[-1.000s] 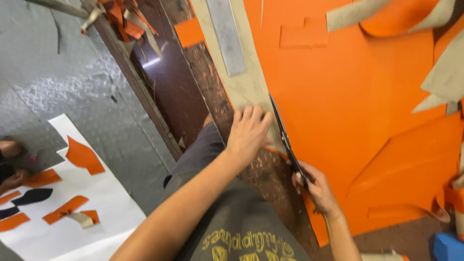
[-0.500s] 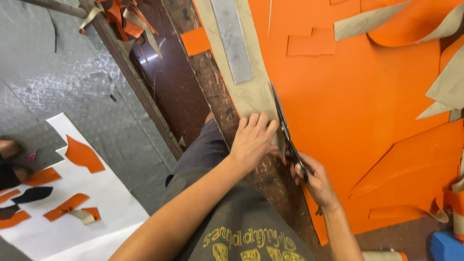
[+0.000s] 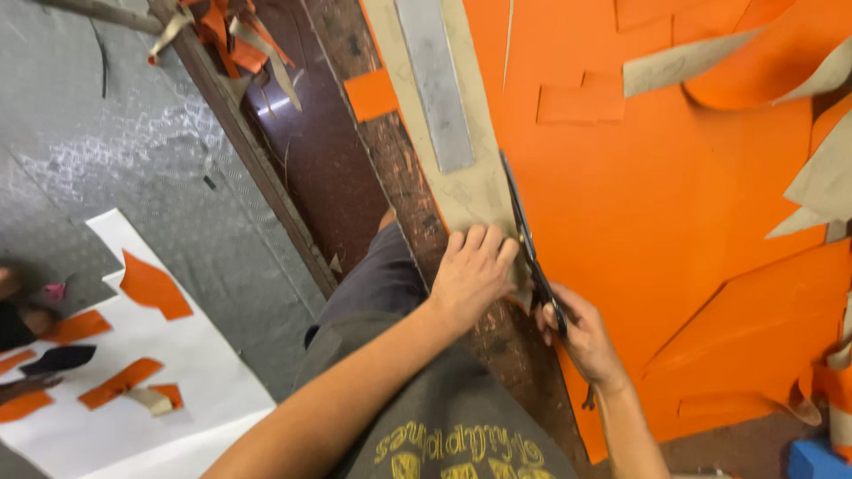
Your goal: The person cuts orange fabric following a template using shears, using metal wrenches as weights to hold the template in place.
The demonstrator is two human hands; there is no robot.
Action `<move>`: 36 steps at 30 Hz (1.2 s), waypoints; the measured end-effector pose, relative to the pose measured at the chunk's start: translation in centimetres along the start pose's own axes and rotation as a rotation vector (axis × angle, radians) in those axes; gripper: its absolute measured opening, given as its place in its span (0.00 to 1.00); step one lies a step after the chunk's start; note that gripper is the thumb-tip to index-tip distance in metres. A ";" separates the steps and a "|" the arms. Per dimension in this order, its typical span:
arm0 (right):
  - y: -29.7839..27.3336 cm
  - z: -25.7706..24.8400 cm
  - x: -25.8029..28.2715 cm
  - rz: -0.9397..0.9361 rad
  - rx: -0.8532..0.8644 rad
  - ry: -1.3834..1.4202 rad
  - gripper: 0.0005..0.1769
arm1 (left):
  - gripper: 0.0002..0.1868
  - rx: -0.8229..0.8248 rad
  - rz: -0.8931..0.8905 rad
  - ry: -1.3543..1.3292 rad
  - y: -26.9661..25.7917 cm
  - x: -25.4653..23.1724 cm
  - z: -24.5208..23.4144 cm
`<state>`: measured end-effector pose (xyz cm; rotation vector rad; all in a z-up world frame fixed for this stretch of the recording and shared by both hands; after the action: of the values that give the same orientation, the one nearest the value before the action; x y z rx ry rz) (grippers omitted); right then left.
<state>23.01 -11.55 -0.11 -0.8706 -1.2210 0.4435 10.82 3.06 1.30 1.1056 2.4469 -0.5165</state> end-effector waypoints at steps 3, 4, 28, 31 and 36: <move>0.3 -0.2 0.0 0.043 -0.013 -0.005 0.27 | 0.30 -0.029 -0.001 0.006 -0.3 -0.2 -0.7; -0.2 0.0 0.1 0.029 0.006 -0.004 0.27 | 0.29 -0.024 -0.003 0.009 -0.3 -0.1 -0.6; 4.0 2.5 3.6 0.006 0.022 -0.034 0.25 | 0.33 0.203 0.110 -0.320 0.5 1.3 -2.1; 4.2 2.0 3.2 0.028 0.028 0.001 0.25 | 0.28 0.165 0.027 -0.366 1.1 3.0 -2.4; 4.3 2.2 3.1 0.067 0.023 -0.007 0.26 | 0.42 -0.201 -0.212 0.004 6.5 13.1 -9.3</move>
<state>22.51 -5.95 -1.34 -0.8929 -1.1935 0.5133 5.97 19.68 1.63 0.7727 2.5683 -0.3201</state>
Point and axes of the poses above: each hand's wrist, its own y-axis towards the middle knuckle, its own z-axis out of the palm, x = y × z, the point moved 9 cm from there along y, towards the middle knuckle, and after that the axes turned 7 degrees about y, right-handed, at the moved point
